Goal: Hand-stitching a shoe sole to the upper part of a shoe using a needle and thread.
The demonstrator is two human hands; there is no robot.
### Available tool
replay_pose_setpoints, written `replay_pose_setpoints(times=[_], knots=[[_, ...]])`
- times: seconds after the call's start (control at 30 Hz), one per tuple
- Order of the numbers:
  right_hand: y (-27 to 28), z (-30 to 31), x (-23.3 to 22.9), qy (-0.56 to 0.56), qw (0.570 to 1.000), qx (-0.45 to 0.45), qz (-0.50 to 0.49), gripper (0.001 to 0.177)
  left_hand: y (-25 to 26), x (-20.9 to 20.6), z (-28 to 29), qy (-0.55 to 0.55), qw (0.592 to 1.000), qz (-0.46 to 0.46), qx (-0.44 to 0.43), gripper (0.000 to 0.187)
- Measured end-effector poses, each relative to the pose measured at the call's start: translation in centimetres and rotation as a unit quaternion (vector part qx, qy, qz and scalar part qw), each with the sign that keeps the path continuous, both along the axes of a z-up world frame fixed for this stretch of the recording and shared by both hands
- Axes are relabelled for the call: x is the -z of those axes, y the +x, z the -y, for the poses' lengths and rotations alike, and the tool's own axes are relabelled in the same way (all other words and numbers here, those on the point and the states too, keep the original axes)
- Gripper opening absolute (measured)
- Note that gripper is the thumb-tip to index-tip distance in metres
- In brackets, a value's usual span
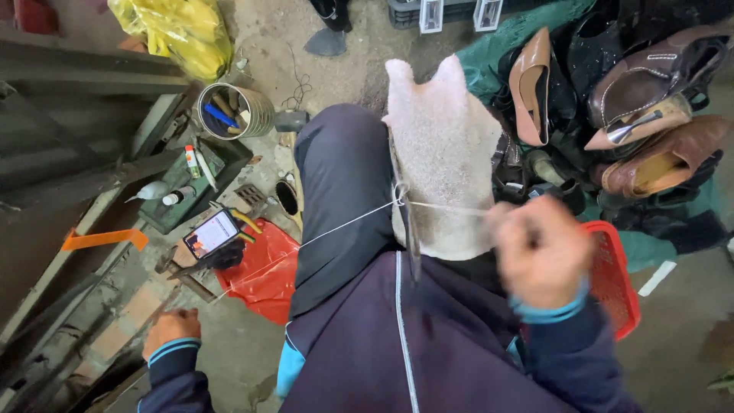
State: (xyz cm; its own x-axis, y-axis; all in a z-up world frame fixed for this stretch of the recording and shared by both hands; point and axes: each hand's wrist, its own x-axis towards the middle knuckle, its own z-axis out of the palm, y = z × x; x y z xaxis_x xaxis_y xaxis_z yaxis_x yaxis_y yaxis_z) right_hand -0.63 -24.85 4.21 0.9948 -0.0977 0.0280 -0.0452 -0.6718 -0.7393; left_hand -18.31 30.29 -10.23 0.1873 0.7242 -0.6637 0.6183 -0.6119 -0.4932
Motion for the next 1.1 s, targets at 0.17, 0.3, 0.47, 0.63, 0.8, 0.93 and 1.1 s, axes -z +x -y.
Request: replay_pose_setpoints(times=[0.17,0.3,0.47,0.63,0.8,0.93,1.1], knots=[[1.6,3.3,0.9,-0.13,0.99,-0.014,0.06,0.017,2.0,1.7,4.0,-0.038,0.993,0.097,0.047,0.042],[1.9,-0.1,0.9,-0.201,0.958,-0.14,0.149,0.019,8.3,-2.2,13.5,-0.17,0.784,0.55,0.232,0.025],[2.0,-5.1,2.3,-0.175,0.95,-0.212,0.145,0.018,15.8,-10.9,26.5,-0.346,0.62,0.663,0.237,0.024],[2.0,-3.7,1.4,-0.067,0.972,-0.192,0.116,0.008,16.0,-9.5,30.5,-0.397,0.637,0.611,0.251,0.046],[1.5,-0.4,2.0,0.497,0.859,-0.096,-0.074,0.034,16.6,-10.7,31.5,-0.522,0.608,0.58,0.145,0.027],[0.5,0.3,1.7,0.61,0.776,-0.127,-0.099,0.032,16.5,-10.3,32.6,-0.544,0.595,0.578,0.129,0.03],[0.7,-0.5,-0.7,0.097,0.961,-0.217,-0.139,0.121,16.8,-10.5,33.7,-0.586,0.579,0.558,0.096,0.032]])
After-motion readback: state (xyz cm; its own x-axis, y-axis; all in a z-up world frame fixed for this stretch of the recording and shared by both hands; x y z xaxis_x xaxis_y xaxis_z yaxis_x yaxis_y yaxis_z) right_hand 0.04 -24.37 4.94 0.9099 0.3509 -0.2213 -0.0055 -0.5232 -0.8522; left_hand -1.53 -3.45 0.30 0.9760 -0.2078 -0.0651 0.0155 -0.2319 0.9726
